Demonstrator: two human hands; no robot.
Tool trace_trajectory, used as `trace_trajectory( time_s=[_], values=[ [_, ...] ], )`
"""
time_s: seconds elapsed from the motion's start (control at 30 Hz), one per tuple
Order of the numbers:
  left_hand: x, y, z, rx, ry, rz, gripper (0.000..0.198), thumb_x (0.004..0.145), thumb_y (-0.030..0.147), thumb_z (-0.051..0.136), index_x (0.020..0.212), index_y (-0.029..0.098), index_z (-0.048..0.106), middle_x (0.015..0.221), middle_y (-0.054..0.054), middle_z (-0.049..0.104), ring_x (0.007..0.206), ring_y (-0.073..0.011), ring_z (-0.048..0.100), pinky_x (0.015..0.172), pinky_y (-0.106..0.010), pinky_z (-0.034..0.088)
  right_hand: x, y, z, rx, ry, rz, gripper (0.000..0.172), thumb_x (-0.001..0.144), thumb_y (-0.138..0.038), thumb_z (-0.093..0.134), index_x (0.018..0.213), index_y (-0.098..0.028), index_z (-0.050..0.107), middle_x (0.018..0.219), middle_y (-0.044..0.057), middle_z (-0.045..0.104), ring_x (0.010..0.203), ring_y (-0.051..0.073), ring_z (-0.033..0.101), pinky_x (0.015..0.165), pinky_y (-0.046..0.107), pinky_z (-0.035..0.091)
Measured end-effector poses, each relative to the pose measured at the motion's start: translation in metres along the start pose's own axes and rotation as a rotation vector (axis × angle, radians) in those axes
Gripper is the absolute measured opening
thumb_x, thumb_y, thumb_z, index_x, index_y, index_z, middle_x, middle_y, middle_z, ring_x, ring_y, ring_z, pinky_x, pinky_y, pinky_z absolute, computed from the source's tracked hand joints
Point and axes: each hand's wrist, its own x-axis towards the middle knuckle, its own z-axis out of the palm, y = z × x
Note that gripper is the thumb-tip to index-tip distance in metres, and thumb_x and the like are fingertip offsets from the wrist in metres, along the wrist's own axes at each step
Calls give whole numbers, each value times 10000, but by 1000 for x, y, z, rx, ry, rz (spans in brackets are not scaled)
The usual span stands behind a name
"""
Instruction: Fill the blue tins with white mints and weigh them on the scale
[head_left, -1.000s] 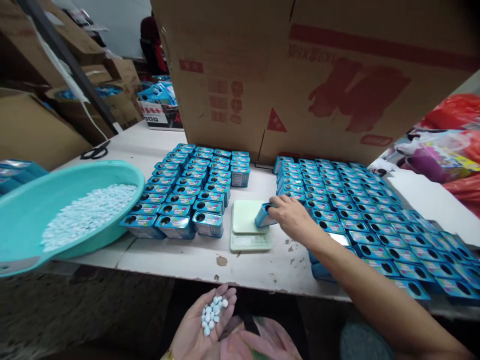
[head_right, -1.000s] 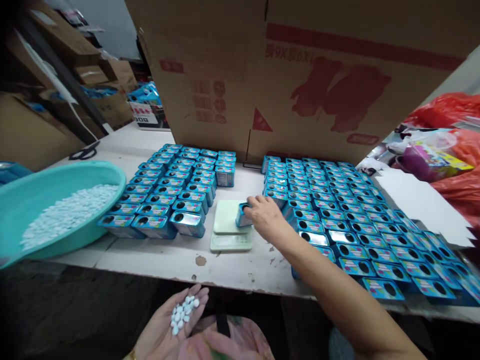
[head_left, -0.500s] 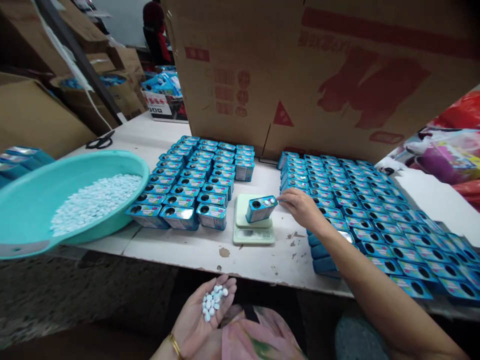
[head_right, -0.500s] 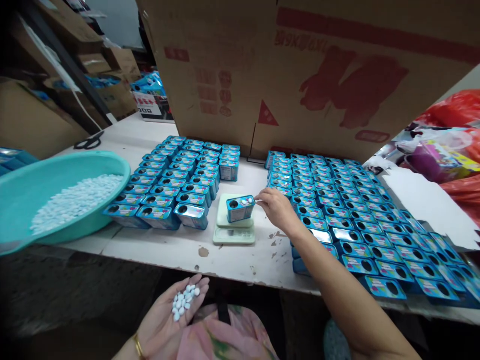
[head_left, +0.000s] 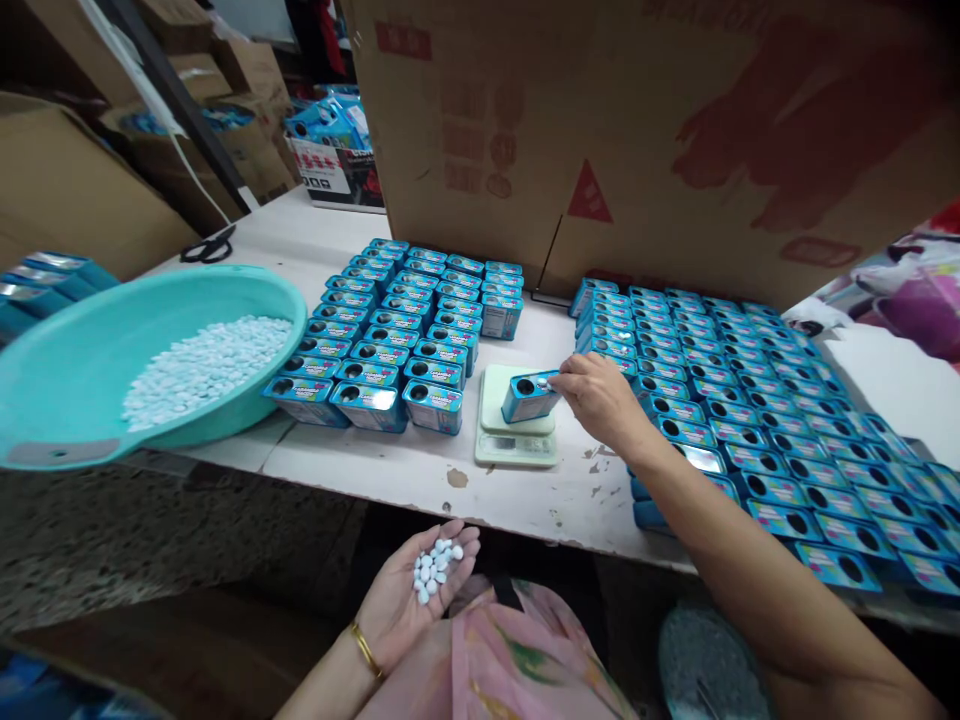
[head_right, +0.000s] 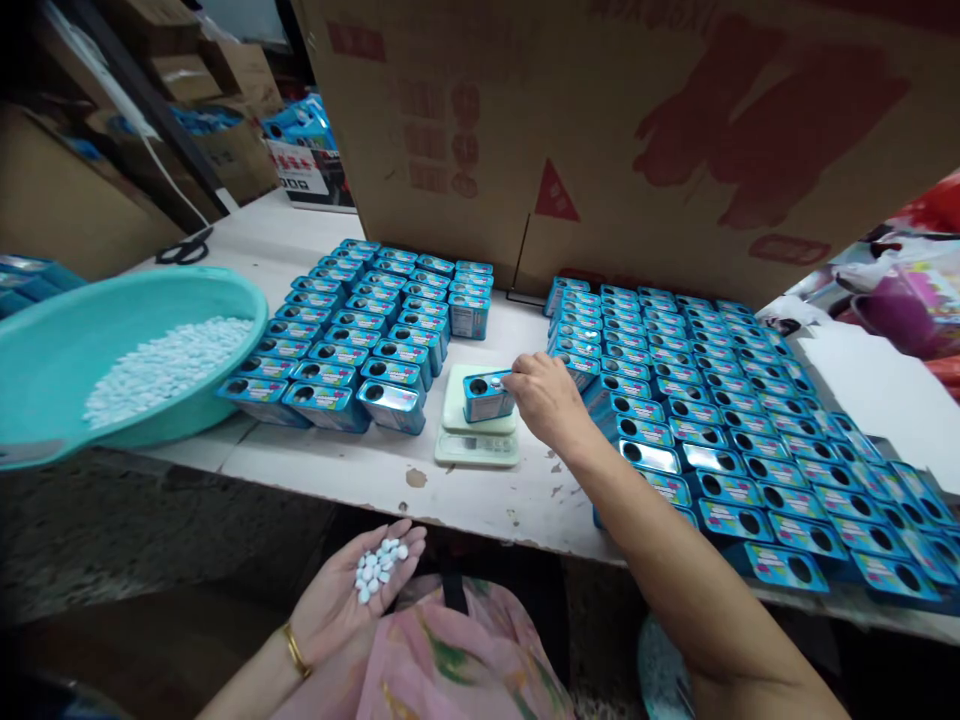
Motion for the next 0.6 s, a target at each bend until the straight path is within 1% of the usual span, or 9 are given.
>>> trace_trajectory(
  time_s=[0.17,0.27,0.4,0.47,0.53,0.6],
  values=[
    [1,2,0,3,4,-10,281,760,153,504,1025,67,542,1012,-155,615,918,-215,585,815,-328,478,12,-18,-1,46,-18,-32,251,864,-234,388,914,-237,634,839,50,599,791,183,459,676,315,295],
    [1,4,-1,-3,-5,-6,278,758,153,507,1021,69,545,1004,-152,619,908,-212,590,806,-321,482,13,-17,-4,116,20,-25,244,861,-233,395,943,-227,625,871,46,606,807,176,482,695,310,319],
    [2,5,-3,-20,-22,-5,280,759,152,505,1021,63,546,1014,-156,614,933,-218,578,815,-320,476,2,-5,-16,226,96,27,236,856,-253,404,944,-219,620,874,36,604,809,164,518,734,304,371],
    [3,4,-4,-39,-58,-18,301,767,156,491,1050,62,533,1051,-160,597,974,-225,556,833,-326,464,-9,-6,-22,268,126,63,230,850,-268,411,943,-228,618,871,36,602,827,169,529,752,316,391],
    [4,4,-4,-52,-96,-32,325,778,159,470,1085,62,515,1087,-159,578,1015,-232,529,854,-333,450,-24,-21,-24,329,119,61,218,843,-261,422,953,-249,610,881,37,601,842,175,535,756,328,410],
    [5,2,-2,-54,-124,-49,332,782,162,458,1095,62,511,1094,-157,575,1034,-241,515,866,-349,440,-42,-51,-17,424,55,-7,219,838,-235,427,976,-273,592,906,40,596,854,178,535,746,330,430]
  ],
)
